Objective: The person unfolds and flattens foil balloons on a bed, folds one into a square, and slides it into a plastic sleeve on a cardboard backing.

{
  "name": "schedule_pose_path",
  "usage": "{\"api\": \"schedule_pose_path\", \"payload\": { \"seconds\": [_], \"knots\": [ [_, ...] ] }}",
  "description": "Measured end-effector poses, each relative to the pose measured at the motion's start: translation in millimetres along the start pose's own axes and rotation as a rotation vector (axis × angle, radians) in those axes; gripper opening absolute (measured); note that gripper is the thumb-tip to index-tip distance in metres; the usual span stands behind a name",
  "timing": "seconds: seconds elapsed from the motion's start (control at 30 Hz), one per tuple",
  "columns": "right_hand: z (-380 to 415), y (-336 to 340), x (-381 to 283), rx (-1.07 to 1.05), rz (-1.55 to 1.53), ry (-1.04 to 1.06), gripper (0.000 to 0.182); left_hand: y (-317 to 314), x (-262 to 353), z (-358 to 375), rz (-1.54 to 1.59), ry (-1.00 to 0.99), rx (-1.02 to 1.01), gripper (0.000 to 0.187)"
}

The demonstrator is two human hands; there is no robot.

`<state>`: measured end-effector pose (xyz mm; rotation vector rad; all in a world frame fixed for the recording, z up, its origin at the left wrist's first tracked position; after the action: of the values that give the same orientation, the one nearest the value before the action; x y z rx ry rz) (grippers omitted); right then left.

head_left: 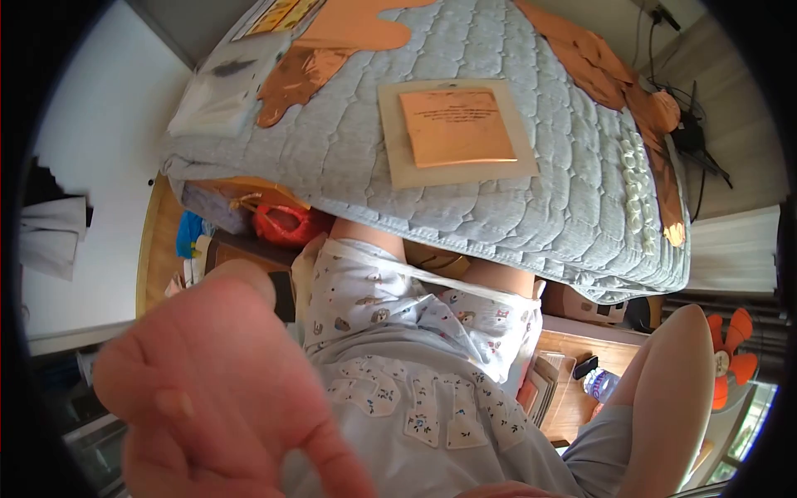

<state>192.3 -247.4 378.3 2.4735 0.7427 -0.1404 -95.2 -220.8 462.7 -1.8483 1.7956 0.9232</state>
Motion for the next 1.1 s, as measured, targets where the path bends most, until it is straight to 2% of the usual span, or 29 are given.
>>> {"api": "schedule_pose_path", "payload": {
  "seconds": [0.03,0.1,0.13,0.27,0.3,0.37,0.53,0.7,0.77,0.83,0.9,0.97,1.0,1.07,1.1],
  "knots": [
    [-2,2,2,0.022,0.02,0.02,0.009,5,3,-2,-0.005,-0.011,0.017,0.028],
    [-9,-5,4,0.066,0.016,0.068,0.009,29,-5,-18,-0.262,0.357,0.102,0.021],
    [-11,-8,4,0.088,0.021,0.086,0.009,36,-14,-25,-0.157,0.375,0.215,0.029],
    [-8,-6,8,0.134,0.08,0.132,0.009,40,-16,-18,-0.138,0.439,0.236,0.03],
    [-7,-2,13,0.159,0.123,0.146,0.009,64,5,9,-0.113,0.443,0.259,0.03],
    [-2,29,22,0.204,0.281,0.151,0.009,23,-28,12,-0.003,0.459,0.354,0.03],
    [10,124,28,0.296,0.72,0.224,0.008,-41,-45,68,0.281,0.45,0.628,0.032],
    [7,137,58,0.409,0.836,0.34,0.008,-65,-66,79,0.365,0.436,0.637,0.033],
    [13,154,144,0.384,0.815,-0.12,0.007,-68,-70,83,0.379,0.446,0.605,0.034],
    [15,175,224,0.378,0.78,-0.416,0.011,-73,-71,86,0.408,0.469,0.571,0.035],
    [30,197,310,0.271,0.765,-0.746,0.021,-81,-71,89,0.438,0.498,0.542,0.035],
    [36,209,365,0.035,0.877,-0.819,0.029,-88,-67,92,0.467,0.54,0.509,0.036],
    [41,214,395,0.027,0.874,-0.826,0.029,-90,-65,94,0.478,0.562,0.488,0.037],
    [55,213,455,-0.369,1.045,-1.014,0.03,-93,-61,98,0.485,0.598,0.449,0.037],
    [56,212,463,-0.375,1.04,-1.008,0.03,-94,-60,99,0.485,0.614,0.429,0.038]
  ]
}}
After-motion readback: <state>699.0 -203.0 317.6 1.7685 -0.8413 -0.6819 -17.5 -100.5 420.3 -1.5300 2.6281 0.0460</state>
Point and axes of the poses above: each hand's wrist, its own z-axis away from the middle knuckle, its own y-axis out of the back of the hand, x = y × z, the point moved 4 cm from there along -z, towards the middle knuckle, and after that the axes turned 9 degrees about -y, right-handed, at the moved point
